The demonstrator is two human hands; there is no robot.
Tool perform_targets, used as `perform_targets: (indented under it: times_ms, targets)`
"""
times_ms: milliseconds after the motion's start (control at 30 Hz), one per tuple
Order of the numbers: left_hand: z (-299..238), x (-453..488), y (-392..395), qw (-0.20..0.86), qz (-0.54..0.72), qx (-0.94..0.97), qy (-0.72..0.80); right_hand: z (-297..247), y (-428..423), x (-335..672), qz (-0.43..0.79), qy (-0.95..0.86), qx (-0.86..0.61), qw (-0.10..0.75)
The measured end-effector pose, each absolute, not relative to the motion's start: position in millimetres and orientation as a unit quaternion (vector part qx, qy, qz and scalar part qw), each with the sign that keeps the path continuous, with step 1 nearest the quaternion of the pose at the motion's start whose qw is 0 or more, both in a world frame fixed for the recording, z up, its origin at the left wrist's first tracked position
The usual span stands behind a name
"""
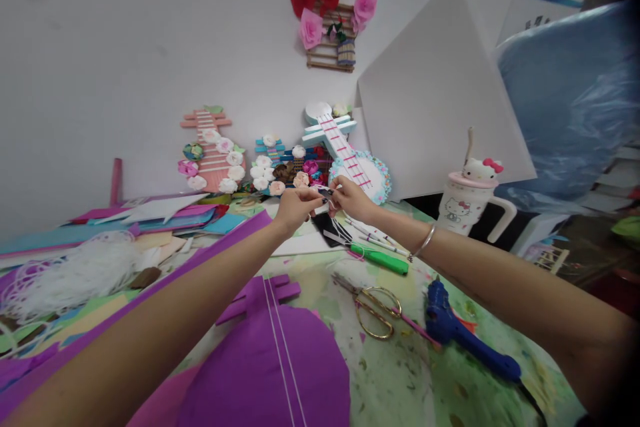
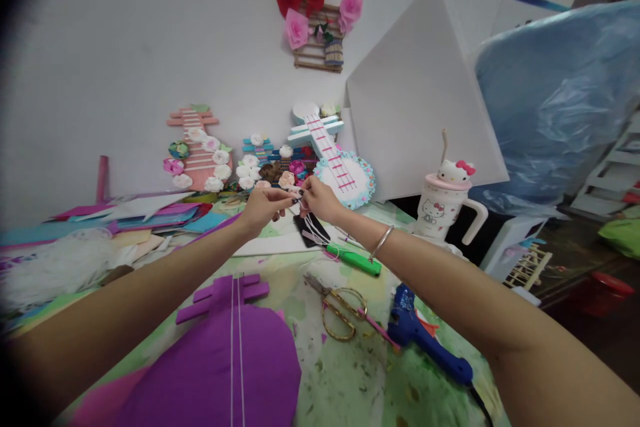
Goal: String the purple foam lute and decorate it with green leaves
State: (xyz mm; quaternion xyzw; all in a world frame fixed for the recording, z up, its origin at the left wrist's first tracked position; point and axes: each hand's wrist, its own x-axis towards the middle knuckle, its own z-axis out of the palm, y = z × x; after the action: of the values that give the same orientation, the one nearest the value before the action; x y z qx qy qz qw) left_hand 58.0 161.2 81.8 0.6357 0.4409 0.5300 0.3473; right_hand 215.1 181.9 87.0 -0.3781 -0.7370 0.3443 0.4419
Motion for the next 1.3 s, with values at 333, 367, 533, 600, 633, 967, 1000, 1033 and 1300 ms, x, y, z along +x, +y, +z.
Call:
perform_targets:
  times_ms: [333, 367, 533, 600, 633, 967, 1000, 1033, 1300]
  targets:
    - [80.5, 60.7, 150.4, 0.448, 0.478, 0.597, 0.462, 94.4, 183.5, 217.4, 0.384, -0.695, -0.385, 0.470]
    - [78.4, 61.2, 150.7, 0.438, 0.470, 0.601, 0.475, 94.4, 183.3, 216.5, 0.386, -0.694, -0.384, 0.471]
    - [60.9, 39.7, 164.8, 0.383, 0.438, 0.599, 0.550, 95.9, 181.9, 220.4, 0.398, -0.678, -0.384, 0.484]
    - [53.7, 22.6, 172.1, 0.358, 0.434, 0.590, 0.579, 97.2, 179.7, 223.9, 0.409, -0.669, -0.385, 0.486]
    - [51.1, 13.9, 175.3, 0.344, 0.433, 0.584, 0.594, 97.8, 178.1, 225.3, 0.416, -0.665, -0.385, 0.485]
    - [52.9, -19.7, 182.6, 0.222, 0.371, 0.634, 0.641, 101.9, 167.7, 221.4, 0.513, -0.599, -0.377, 0.486]
    - [53.2, -18.2, 181.8, 0.200, 0.367, 0.650, 0.634, 101.6, 167.8, 220.6, 0.520, -0.592, -0.377, 0.487]
    - [53.6, -16.0, 180.6, 0.176, 0.367, 0.666, 0.625, 101.1, 167.8, 219.9, 0.526, -0.587, -0.376, 0.487]
    - [69.7, 25.7, 148.0, 0.013, 0.415, 0.807, 0.420, 95.3, 165.0, 211.8, 0.535, -0.586, -0.383, 0.474]
